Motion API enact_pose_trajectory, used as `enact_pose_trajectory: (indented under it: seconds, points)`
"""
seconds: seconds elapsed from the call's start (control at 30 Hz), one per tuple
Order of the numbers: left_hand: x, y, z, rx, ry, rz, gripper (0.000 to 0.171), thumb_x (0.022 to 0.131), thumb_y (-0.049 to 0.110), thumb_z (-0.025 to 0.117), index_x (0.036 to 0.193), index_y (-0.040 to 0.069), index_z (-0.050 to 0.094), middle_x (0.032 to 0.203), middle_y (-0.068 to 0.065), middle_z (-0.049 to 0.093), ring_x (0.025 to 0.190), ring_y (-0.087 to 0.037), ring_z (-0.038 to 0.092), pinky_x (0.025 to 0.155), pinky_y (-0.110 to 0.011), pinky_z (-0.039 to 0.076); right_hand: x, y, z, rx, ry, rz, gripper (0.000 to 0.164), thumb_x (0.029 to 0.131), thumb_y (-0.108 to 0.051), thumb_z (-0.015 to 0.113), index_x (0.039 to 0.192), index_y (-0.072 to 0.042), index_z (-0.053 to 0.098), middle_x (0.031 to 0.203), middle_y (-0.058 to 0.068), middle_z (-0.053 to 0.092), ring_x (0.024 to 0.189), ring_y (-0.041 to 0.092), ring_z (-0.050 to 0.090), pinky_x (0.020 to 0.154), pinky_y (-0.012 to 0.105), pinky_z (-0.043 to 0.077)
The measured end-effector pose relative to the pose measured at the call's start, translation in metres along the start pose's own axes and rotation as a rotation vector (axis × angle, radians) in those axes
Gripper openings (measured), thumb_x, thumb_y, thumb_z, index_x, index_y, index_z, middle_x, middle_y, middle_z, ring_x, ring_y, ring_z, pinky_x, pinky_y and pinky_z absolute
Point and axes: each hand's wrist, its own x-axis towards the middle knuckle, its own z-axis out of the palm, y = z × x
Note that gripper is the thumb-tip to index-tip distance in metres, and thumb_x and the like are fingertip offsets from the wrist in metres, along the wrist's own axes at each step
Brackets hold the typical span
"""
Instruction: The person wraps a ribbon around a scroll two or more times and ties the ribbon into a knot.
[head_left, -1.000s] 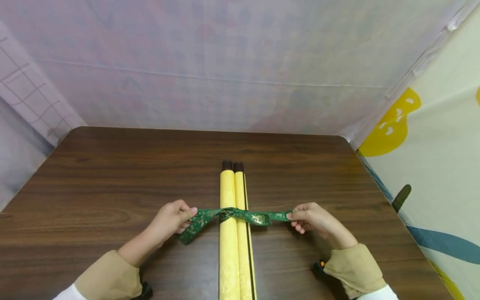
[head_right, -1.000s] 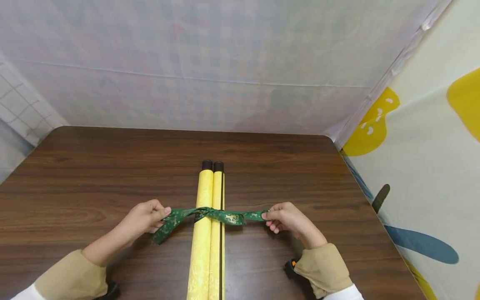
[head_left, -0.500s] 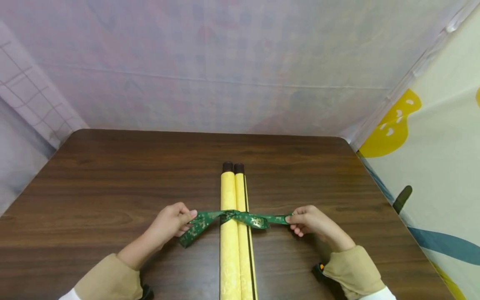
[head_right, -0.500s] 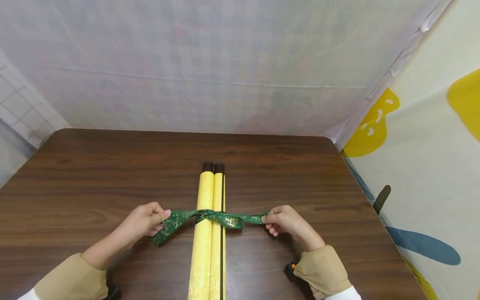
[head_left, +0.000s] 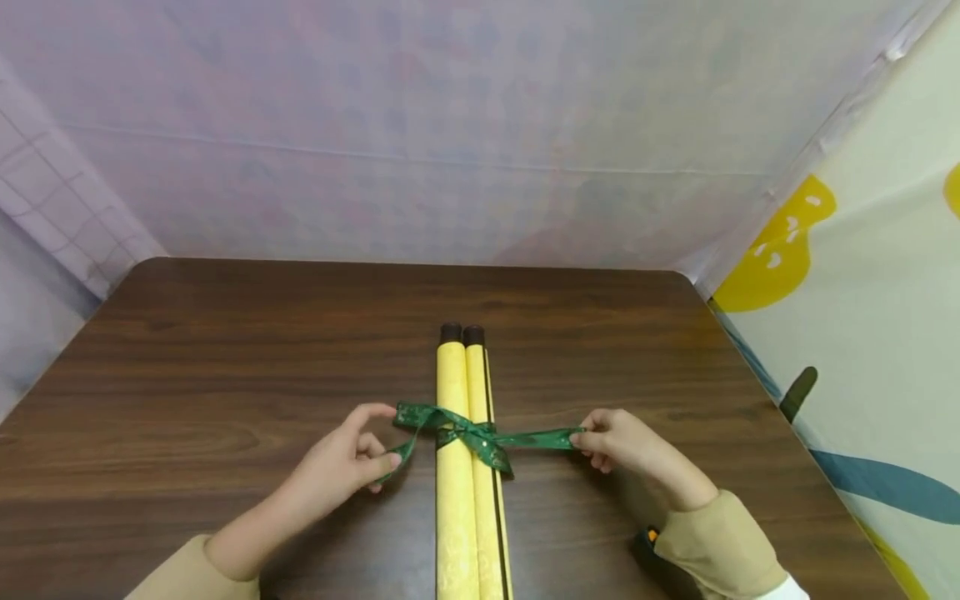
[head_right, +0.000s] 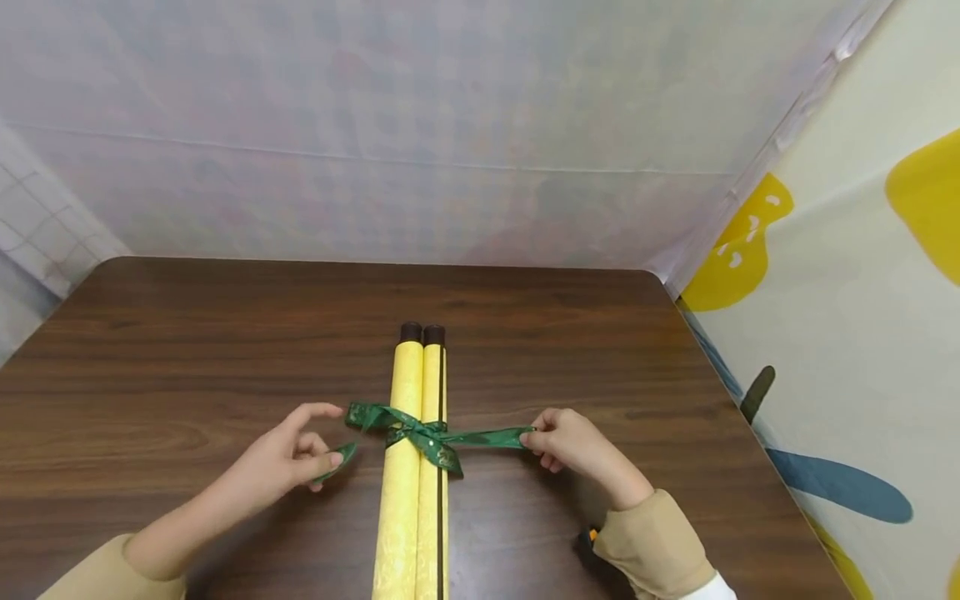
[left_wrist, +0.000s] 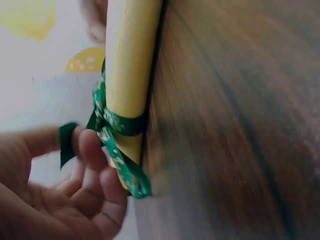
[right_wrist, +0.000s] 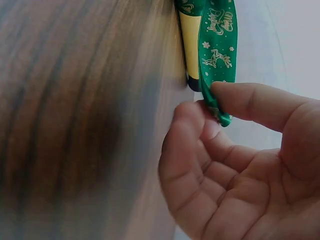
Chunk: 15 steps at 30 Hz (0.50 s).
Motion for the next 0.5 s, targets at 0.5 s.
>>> enact_pose_trajectory:
  seconds: [0.5]
  points:
    - [-0.017,-0.004,0.021,0.453,-0.388,0.266,0.013,0.097,0.022,0.066,0.105,0.031,0.060,0.072,0.016,0.050,0.071,-0.004,0.044,0.072,-0.031,0.042,0.008,-0.010,0.006,-0.254,0.016,0.045,0.022,0.094,-0.022,0.067,0.079,-0.009,0.059,0.067,0.002,0.057,0.059,0.014,0.054,0.054,0.026,0.045]
